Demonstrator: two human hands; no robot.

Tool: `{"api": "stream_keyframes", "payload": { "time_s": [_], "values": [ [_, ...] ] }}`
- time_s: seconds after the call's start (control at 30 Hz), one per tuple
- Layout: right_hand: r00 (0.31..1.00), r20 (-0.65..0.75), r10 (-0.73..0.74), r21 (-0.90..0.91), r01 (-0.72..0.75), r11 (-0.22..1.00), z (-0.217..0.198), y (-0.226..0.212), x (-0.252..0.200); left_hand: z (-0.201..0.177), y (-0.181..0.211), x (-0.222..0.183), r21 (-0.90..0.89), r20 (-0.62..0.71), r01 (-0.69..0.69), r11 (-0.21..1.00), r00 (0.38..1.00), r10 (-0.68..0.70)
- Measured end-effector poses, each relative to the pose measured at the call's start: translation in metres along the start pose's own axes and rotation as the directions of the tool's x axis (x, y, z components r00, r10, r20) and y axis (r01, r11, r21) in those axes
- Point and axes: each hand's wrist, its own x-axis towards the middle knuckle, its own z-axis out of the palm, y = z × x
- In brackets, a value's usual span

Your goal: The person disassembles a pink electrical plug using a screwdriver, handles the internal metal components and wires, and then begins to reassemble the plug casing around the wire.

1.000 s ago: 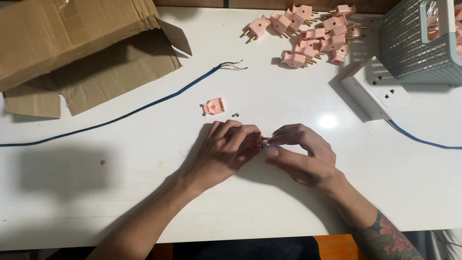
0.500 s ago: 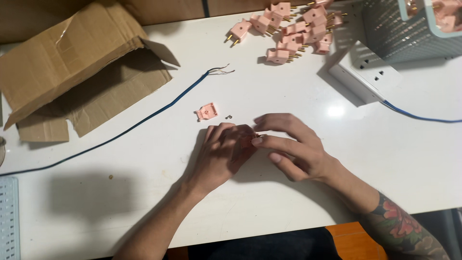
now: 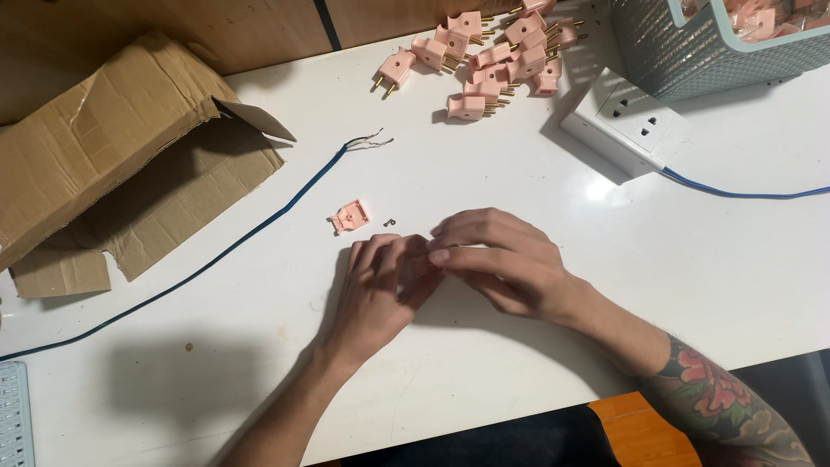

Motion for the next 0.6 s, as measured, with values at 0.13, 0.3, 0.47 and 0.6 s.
{"api": "stream_keyframes", "payload": {
  "time_s": [0.13,0.3,0.47,0.6],
  "values": [
    [0.999,-0.052,0.013,-0.068,-0.016,0.998,0.0,0.006,-0.011,-0.003,0.0,-0.001,0.047,0.02,0.007,0.999,1.0,-0.008],
    [1.0,-0.009,0.013,-0.012,-0.013,1.0,0.005,0.0,-0.002,-0.001,0.002,0.0,0.028,0.018,0.003,1.0,1.0,-0.003],
    [0.999,-0.05,0.007,-0.066,-0.011,0.998,0.002,0.009,-0.011,-0.001,0.0,-0.001,0.027,0.024,0.014,1.0,1.0,-0.014],
    [1.0,-0.011,0.024,-0.007,-0.024,1.0,0.003,-0.006,0.002,0.0,0.005,0.001,0.001,0.017,0.016,1.0,1.0,-0.016]
  ]
}}
